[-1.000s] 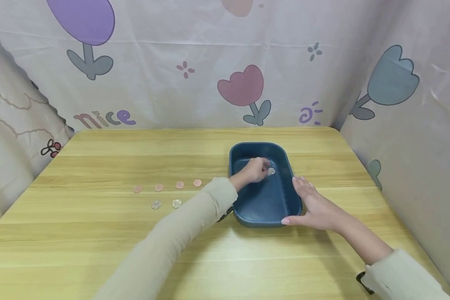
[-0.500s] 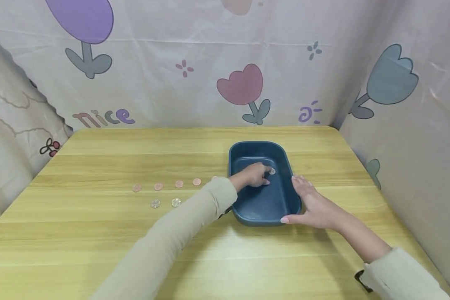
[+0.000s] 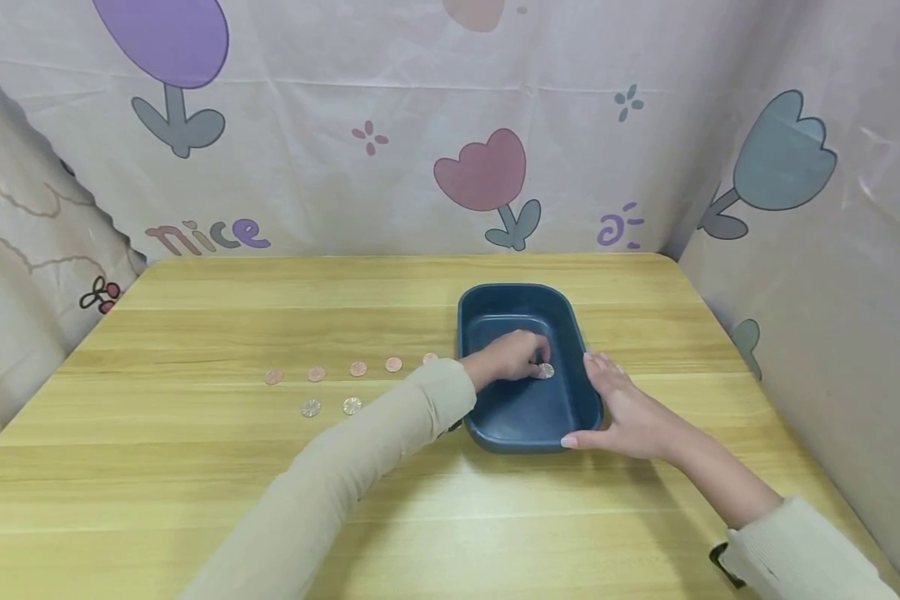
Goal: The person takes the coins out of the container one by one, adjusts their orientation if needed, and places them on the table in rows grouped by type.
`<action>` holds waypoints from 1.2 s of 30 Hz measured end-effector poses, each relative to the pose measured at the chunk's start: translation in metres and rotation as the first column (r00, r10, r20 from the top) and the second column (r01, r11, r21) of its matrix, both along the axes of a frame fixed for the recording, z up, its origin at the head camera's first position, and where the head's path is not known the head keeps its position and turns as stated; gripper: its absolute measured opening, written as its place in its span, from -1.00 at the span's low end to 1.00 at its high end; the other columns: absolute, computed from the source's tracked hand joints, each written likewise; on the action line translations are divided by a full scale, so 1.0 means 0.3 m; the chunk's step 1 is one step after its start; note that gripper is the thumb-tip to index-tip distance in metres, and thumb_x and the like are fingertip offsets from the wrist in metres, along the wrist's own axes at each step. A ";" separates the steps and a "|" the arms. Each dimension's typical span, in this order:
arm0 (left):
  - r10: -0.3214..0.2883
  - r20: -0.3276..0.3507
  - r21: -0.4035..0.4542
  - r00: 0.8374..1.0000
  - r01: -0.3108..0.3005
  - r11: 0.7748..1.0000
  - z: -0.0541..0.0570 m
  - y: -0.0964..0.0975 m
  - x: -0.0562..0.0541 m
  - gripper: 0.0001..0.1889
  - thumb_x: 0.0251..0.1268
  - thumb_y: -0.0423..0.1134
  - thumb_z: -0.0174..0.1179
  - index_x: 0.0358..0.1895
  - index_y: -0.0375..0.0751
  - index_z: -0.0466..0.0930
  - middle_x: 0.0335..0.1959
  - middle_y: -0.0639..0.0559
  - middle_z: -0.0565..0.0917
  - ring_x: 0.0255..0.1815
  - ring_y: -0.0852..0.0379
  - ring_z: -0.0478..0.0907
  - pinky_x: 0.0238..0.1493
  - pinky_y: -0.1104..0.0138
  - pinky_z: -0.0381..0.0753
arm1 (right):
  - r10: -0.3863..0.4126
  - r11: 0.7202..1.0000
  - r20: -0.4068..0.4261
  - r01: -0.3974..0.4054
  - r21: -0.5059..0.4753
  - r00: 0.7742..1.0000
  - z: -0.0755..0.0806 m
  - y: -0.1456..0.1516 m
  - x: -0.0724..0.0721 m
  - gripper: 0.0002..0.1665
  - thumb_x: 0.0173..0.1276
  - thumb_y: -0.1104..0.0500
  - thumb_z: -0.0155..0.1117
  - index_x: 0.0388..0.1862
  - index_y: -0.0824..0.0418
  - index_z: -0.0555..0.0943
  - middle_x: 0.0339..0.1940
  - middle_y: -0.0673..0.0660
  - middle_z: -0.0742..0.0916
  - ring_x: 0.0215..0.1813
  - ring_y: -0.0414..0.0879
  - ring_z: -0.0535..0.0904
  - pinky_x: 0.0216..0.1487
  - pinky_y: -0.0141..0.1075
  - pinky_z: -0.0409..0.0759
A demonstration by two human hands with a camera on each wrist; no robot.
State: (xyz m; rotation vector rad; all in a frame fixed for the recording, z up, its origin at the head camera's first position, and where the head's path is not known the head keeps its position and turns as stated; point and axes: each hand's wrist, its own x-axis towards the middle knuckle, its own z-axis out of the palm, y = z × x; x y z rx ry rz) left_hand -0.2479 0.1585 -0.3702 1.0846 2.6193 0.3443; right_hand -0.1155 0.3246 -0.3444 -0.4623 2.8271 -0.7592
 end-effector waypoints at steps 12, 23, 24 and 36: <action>-0.076 0.171 0.011 0.982 0.075 0.997 0.004 0.004 0.013 -0.78 0.03 -0.16 0.37 -0.26 -0.17 0.67 -0.34 0.11 0.65 -0.36 0.28 0.49 -0.34 0.58 0.43 | -0.005 1.000 0.004 0.005 -0.008 1.000 -0.009 -0.005 -0.001 0.34 0.01 -0.19 0.41 0.45 0.42 -0.16 0.47 0.43 -0.01 0.47 0.36 -0.16 0.25 0.36 0.03; -0.200 0.181 -0.016 0.963 0.206 0.978 0.033 -0.012 0.059 -0.72 0.09 -0.27 0.32 -0.08 -0.14 0.59 -0.38 0.04 0.61 -0.42 0.28 0.43 -0.40 0.58 0.39 | -0.003 1.000 -0.004 0.003 -0.014 1.000 0.001 -0.007 0.007 0.32 0.02 -0.18 0.41 0.45 0.41 -0.15 0.47 0.43 0.00 0.46 0.38 -0.14 0.24 0.36 0.03; -0.206 0.189 -0.011 0.960 0.212 0.977 0.032 -0.013 0.061 -0.73 0.10 -0.28 0.32 -0.09 -0.14 0.60 -0.41 0.05 0.59 -0.43 0.28 0.42 -0.42 0.58 0.38 | -0.002 1.000 -0.006 0.002 -0.013 1.000 0.000 -0.007 0.007 0.32 0.02 -0.18 0.41 0.45 0.42 -0.15 0.47 0.43 0.01 0.46 0.38 -0.14 0.24 0.36 0.03; -0.168 0.144 0.038 0.975 0.164 0.986 0.018 -0.040 0.075 -0.87 0.04 -0.20 0.37 -0.42 -0.19 0.69 -0.50 0.08 0.70 -0.54 0.33 0.54 -0.42 0.64 0.43 | -0.002 1.000 -0.007 0.002 -0.010 1.000 -0.002 -0.006 0.004 0.33 0.01 -0.18 0.42 0.45 0.43 -0.15 0.47 0.43 0.00 0.46 0.38 -0.15 0.25 0.36 0.02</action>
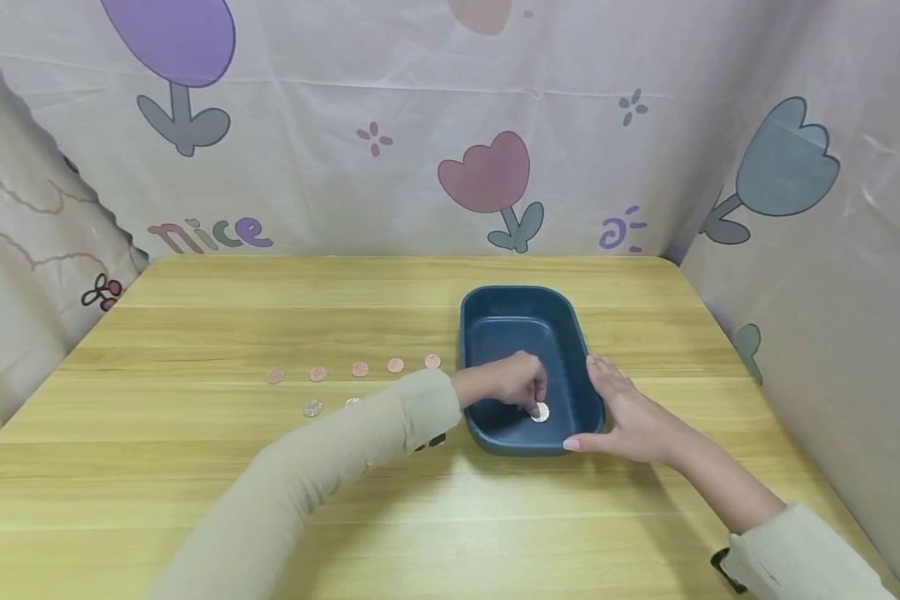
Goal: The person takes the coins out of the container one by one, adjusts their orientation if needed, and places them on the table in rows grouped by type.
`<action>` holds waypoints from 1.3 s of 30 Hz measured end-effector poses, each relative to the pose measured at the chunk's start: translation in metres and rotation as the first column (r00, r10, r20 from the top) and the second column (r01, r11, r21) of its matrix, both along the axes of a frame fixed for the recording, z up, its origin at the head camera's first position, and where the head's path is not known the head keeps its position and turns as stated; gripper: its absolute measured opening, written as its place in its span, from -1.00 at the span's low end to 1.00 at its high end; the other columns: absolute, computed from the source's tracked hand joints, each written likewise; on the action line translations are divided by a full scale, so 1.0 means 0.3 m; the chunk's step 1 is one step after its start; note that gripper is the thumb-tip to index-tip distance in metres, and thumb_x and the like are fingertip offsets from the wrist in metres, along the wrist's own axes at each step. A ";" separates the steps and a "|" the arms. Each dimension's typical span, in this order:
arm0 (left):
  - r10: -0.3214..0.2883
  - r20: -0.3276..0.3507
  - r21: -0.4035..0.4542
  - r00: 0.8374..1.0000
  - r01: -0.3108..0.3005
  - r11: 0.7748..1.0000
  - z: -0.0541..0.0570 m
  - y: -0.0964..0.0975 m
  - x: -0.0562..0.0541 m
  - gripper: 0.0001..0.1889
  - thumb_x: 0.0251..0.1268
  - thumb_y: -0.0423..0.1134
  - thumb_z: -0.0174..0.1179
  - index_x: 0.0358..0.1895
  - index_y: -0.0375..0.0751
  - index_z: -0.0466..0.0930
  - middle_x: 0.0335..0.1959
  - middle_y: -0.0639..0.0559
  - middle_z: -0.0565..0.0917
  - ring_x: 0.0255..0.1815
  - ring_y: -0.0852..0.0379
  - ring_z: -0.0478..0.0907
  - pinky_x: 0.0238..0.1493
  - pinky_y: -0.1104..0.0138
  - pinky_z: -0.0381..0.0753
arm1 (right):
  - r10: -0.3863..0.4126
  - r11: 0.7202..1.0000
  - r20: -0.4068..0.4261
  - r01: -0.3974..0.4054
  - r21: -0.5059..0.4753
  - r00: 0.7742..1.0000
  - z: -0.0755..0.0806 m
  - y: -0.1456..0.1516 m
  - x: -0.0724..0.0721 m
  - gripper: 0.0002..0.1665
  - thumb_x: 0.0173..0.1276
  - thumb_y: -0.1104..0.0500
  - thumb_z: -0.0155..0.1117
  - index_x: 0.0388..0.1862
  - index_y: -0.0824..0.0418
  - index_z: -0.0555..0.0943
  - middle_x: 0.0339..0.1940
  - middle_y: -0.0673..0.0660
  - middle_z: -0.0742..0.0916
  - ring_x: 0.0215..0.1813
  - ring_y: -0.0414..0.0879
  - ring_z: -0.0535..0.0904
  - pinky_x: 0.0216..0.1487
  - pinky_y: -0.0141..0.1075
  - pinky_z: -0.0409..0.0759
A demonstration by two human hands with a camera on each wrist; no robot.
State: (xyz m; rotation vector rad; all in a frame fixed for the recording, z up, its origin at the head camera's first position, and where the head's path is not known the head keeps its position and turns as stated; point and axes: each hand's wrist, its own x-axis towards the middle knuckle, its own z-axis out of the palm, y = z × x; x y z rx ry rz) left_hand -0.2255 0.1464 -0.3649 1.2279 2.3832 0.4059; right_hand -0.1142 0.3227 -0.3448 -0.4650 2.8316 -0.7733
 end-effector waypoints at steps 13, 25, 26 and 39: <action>0.016 0.023 0.255 1.000 -0.022 0.967 0.068 -0.109 0.024 -0.83 0.21 -0.29 0.22 -0.51 -0.26 0.67 -0.56 -0.02 0.71 -0.59 0.19 0.62 -0.53 0.62 0.47 | -0.004 1.000 0.009 0.004 0.006 1.000 0.002 0.000 0.001 0.33 0.03 -0.18 0.40 0.46 0.40 -0.18 0.48 0.43 -0.02 0.47 0.38 -0.17 0.24 0.37 0.02; 0.097 0.071 0.458 0.993 -0.119 0.881 0.130 -0.216 0.028 -0.83 0.21 -0.30 0.21 -0.45 -0.35 0.65 -0.50 -0.18 0.71 -0.47 -0.01 0.67 -0.56 0.61 0.40 | -0.011 1.000 0.011 0.011 0.009 1.000 -0.002 0.001 0.004 0.33 0.03 -0.18 0.40 0.47 0.37 -0.18 0.48 0.43 -0.02 0.47 0.38 -0.18 0.23 0.39 0.00; 0.103 0.070 0.469 0.992 -0.124 0.874 0.135 -0.225 0.027 -0.84 0.21 -0.31 0.21 -0.44 -0.36 0.66 -0.51 -0.18 0.71 -0.47 -0.02 0.67 -0.58 0.61 0.38 | -0.011 1.000 0.013 0.011 0.009 1.000 -0.001 0.001 0.005 0.33 0.03 -0.18 0.40 0.47 0.36 -0.19 0.48 0.42 -0.02 0.47 0.37 -0.19 0.23 0.39 0.00; 0.241 0.296 0.586 0.924 -0.375 0.718 0.147 -0.369 0.033 -0.84 0.21 -0.37 0.19 -0.38 -0.46 0.63 -0.55 -0.21 0.64 -0.51 -0.12 0.60 -0.61 0.57 0.37 | -0.004 1.000 0.012 0.004 -0.001 1.000 0.000 0.002 0.005 0.32 0.04 -0.18 0.39 0.47 0.36 -0.20 0.49 0.40 -0.03 0.48 0.36 -0.20 0.24 0.38 -0.01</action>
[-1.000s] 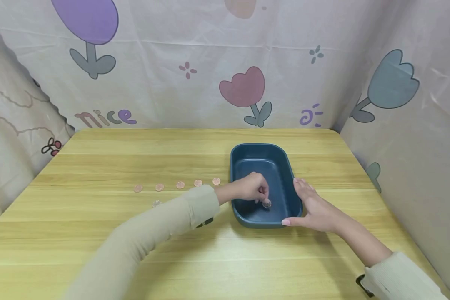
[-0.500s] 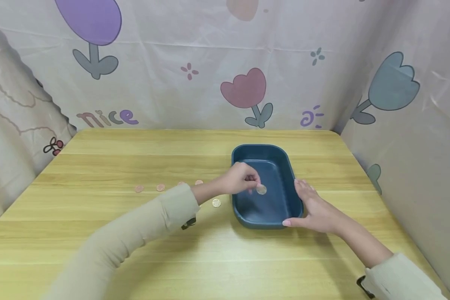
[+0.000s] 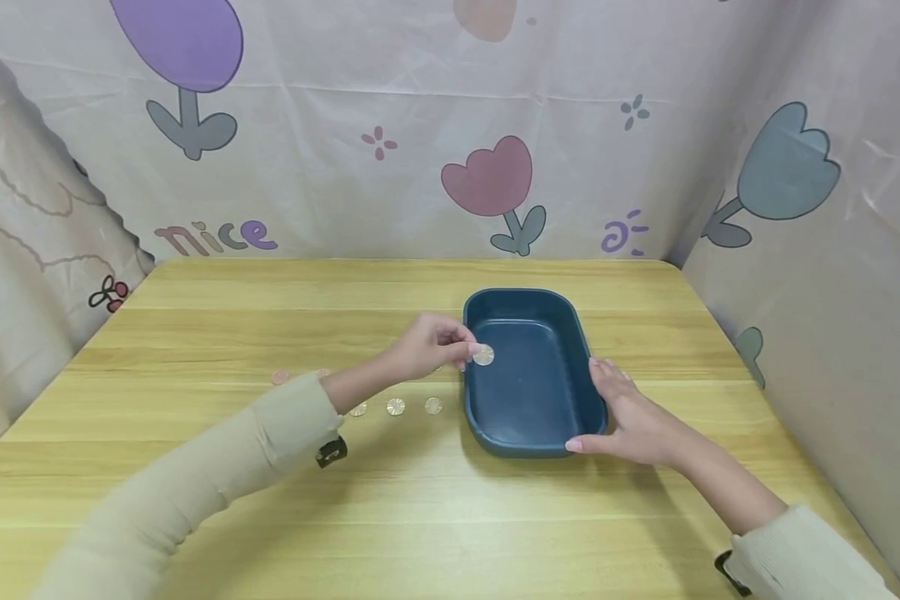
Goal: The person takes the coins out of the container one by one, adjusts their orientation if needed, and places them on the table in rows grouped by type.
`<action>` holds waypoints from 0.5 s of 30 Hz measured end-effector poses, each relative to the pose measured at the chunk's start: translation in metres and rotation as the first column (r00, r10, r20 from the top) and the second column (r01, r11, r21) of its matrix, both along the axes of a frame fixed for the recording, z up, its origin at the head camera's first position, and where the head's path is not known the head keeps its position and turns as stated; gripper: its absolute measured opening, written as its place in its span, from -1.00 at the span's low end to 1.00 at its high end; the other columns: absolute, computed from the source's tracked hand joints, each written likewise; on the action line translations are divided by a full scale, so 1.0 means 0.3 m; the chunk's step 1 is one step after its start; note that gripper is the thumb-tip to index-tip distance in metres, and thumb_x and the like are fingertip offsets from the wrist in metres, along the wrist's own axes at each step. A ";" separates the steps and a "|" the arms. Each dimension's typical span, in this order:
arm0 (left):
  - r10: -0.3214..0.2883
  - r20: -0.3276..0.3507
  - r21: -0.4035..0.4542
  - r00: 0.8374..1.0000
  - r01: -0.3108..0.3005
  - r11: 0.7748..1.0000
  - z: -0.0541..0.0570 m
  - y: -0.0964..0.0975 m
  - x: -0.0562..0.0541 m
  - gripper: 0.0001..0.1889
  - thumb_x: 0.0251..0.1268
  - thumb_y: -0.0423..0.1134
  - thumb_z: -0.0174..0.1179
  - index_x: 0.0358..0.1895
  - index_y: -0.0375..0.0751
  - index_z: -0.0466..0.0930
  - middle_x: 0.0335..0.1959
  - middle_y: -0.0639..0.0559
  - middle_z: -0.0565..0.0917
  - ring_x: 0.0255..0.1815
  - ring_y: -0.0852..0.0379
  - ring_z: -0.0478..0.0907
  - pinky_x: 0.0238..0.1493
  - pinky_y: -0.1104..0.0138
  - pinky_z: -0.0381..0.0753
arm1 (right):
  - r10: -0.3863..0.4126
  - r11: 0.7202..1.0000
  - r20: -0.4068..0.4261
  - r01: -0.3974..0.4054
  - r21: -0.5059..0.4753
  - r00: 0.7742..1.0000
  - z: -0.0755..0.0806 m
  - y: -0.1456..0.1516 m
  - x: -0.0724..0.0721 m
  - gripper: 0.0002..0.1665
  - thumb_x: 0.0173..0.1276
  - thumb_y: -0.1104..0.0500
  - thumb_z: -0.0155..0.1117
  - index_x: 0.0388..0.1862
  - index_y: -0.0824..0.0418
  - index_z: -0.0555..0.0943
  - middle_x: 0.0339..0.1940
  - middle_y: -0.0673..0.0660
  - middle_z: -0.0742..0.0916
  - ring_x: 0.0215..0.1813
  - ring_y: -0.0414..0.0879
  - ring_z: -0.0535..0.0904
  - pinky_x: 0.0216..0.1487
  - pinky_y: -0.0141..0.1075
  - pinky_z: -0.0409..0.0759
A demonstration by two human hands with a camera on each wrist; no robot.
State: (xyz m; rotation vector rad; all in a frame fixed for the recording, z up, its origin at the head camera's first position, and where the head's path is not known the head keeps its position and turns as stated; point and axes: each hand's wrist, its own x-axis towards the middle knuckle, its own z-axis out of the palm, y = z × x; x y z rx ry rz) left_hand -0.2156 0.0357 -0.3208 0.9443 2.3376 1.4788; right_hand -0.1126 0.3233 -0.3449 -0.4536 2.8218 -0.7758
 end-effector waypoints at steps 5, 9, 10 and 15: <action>0.037 0.064 0.037 0.997 -0.039 0.999 -0.016 -0.052 0.009 -0.85 0.21 -0.40 0.17 -0.39 -0.49 0.63 -0.51 -0.31 0.64 -0.63 0.18 0.52 -0.56 0.49 0.47 | 0.000 1.000 0.004 0.000 0.001 1.000 0.002 0.000 0.001 0.32 0.05 -0.18 0.39 0.47 0.36 -0.21 0.49 0.39 -0.04 0.48 0.36 -0.21 0.25 0.38 -0.02; 0.046 0.098 0.038 0.994 -0.050 0.998 -0.032 -0.097 0.024 -0.86 0.21 -0.44 0.15 -0.38 -0.53 0.61 -0.50 -0.34 0.63 -0.62 0.31 0.49 -0.42 0.31 0.64 | 0.000 1.000 0.008 0.000 0.002 1.000 0.003 0.001 0.003 0.32 0.05 -0.17 0.39 0.47 0.37 -0.21 0.49 0.39 -0.05 0.48 0.36 -0.22 0.25 0.38 -0.03; 0.048 0.105 0.035 0.993 -0.052 0.998 -0.037 -0.109 0.027 -0.86 0.21 -0.45 0.14 -0.38 -0.53 0.60 -0.49 -0.34 0.63 -0.61 0.31 0.50 -0.38 0.25 0.66 | 0.000 1.000 0.008 0.000 0.002 1.000 0.004 0.001 0.004 0.31 0.06 -0.17 0.39 0.47 0.37 -0.21 0.49 0.39 -0.05 0.48 0.36 -0.22 0.25 0.38 -0.03; 0.080 0.113 0.005 0.990 -0.081 0.997 -0.061 -0.180 0.037 -0.86 0.23 -0.44 0.14 -0.34 -0.52 0.59 -0.46 -0.24 0.64 -0.57 0.33 0.53 -0.32 0.29 0.67 | 0.000 1.000 0.004 0.000 0.008 1.000 0.005 -0.001 0.003 0.31 0.05 -0.17 0.39 0.47 0.36 -0.20 0.49 0.40 -0.04 0.48 0.37 -0.21 0.24 0.39 -0.03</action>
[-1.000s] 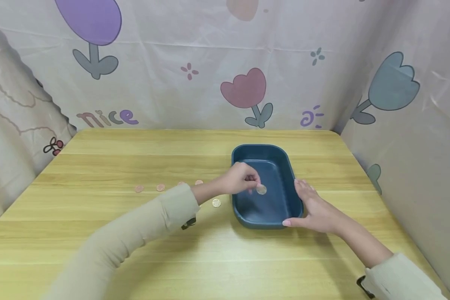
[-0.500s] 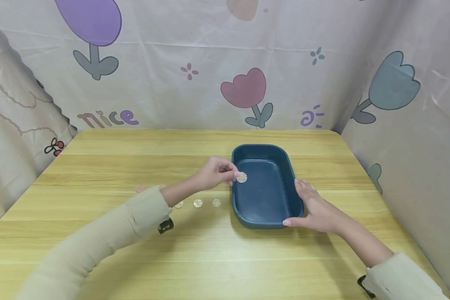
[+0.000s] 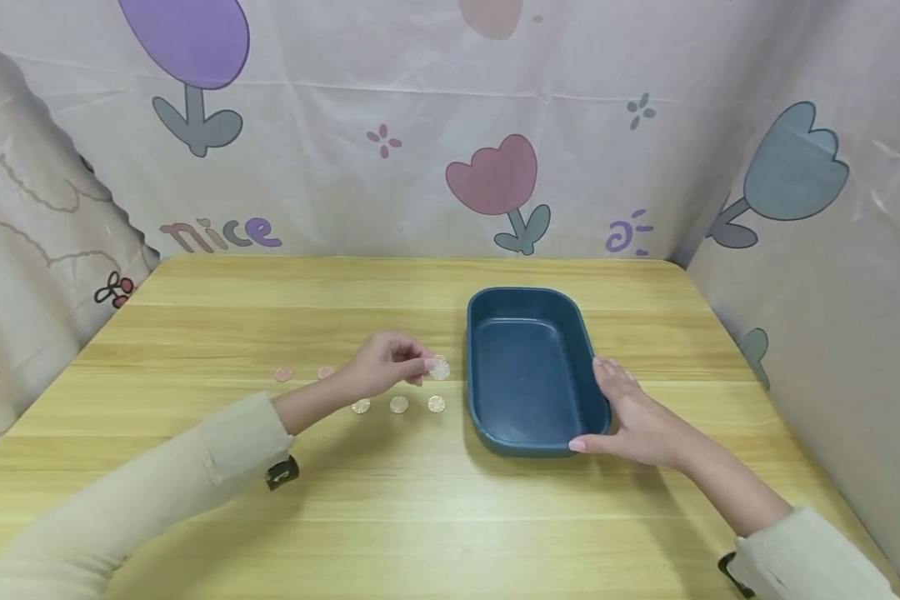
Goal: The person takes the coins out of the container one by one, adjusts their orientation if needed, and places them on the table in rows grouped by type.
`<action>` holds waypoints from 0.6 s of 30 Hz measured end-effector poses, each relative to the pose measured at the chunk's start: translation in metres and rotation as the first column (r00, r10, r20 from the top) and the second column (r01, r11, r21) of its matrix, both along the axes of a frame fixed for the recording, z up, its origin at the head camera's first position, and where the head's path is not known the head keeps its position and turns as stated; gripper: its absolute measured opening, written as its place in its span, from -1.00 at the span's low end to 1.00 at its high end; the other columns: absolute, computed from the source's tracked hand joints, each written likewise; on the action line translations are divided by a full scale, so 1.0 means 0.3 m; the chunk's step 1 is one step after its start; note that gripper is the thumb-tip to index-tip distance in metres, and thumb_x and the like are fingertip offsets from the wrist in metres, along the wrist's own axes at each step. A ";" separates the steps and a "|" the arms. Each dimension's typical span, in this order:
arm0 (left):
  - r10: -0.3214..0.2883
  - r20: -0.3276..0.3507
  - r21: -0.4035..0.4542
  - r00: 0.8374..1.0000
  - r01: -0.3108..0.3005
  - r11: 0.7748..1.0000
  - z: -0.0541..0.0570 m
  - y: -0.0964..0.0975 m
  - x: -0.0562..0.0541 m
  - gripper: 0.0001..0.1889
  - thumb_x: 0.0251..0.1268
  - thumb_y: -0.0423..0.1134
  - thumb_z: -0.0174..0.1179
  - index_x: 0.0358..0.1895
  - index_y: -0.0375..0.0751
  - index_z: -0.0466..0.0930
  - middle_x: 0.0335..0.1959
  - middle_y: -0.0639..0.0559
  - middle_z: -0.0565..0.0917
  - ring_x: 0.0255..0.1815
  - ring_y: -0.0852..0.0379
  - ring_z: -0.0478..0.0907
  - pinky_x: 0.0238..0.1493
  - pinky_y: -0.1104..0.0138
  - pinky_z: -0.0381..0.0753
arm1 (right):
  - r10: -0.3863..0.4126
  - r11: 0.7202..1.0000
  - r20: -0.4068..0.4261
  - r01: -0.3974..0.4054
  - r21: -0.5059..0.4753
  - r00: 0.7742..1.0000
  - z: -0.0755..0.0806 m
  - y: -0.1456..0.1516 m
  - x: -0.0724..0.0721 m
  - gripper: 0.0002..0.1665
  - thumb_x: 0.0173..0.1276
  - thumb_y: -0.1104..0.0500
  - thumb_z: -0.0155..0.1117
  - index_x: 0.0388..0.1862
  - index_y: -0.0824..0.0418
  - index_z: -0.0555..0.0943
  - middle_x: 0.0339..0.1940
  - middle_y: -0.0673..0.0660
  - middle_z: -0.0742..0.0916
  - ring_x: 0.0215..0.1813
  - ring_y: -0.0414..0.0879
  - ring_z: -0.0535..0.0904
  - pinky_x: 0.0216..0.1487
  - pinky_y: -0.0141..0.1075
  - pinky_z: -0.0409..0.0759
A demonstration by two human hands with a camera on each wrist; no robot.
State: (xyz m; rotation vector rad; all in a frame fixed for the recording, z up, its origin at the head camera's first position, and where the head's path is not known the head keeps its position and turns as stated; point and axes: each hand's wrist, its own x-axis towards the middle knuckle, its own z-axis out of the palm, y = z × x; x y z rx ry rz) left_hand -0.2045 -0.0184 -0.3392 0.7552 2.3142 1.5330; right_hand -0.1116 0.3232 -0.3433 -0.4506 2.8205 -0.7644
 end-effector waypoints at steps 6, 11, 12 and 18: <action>0.019 0.006 -0.028 1.000 -0.019 0.999 -0.020 -0.095 0.009 -0.85 0.25 -0.40 0.13 -0.30 -0.50 0.58 -0.39 -0.33 0.62 -0.50 0.27 0.57 -0.32 0.38 0.66 | -0.002 1.000 0.004 0.002 0.003 1.000 -0.001 0.003 0.002 0.31 0.06 -0.17 0.38 0.47 0.34 -0.22 0.49 0.39 -0.05 0.48 0.36 -0.21 0.23 0.39 -0.01; 0.069 0.041 -0.045 0.997 -0.067 0.997 -0.029 -0.168 0.015 -0.82 0.26 -0.34 0.14 -0.25 -0.47 0.59 -0.36 -0.26 0.64 -0.45 0.26 0.57 -0.26 0.34 0.67 | -0.003 1.000 0.006 0.003 0.006 1.000 0.001 0.003 0.003 0.31 0.06 -0.17 0.38 0.47 0.34 -0.22 0.49 0.39 -0.05 0.48 0.37 -0.21 0.23 0.39 -0.01; 0.083 0.047 -0.051 0.995 -0.081 0.995 -0.029 -0.183 0.016 -0.81 0.27 -0.33 0.14 -0.24 -0.46 0.59 -0.36 -0.24 0.64 -0.45 0.26 0.58 -0.25 0.33 0.67 | -0.002 1.000 0.007 0.002 0.006 1.000 0.002 0.003 0.003 0.32 0.06 -0.18 0.38 0.47 0.34 -0.22 0.49 0.39 -0.05 0.48 0.37 -0.22 0.23 0.39 -0.01; 0.181 0.083 -0.119 0.980 -0.170 0.978 -0.020 -0.283 0.024 -0.76 0.29 -0.27 0.13 -0.18 -0.45 0.57 -0.28 -0.28 0.65 -0.41 0.22 0.58 -0.19 0.27 0.66 | -0.004 1.000 0.011 0.004 0.009 1.000 0.005 -0.001 -0.003 0.32 0.05 -0.19 0.38 0.47 0.36 -0.22 0.49 0.40 -0.05 0.48 0.36 -0.23 0.24 0.38 -0.02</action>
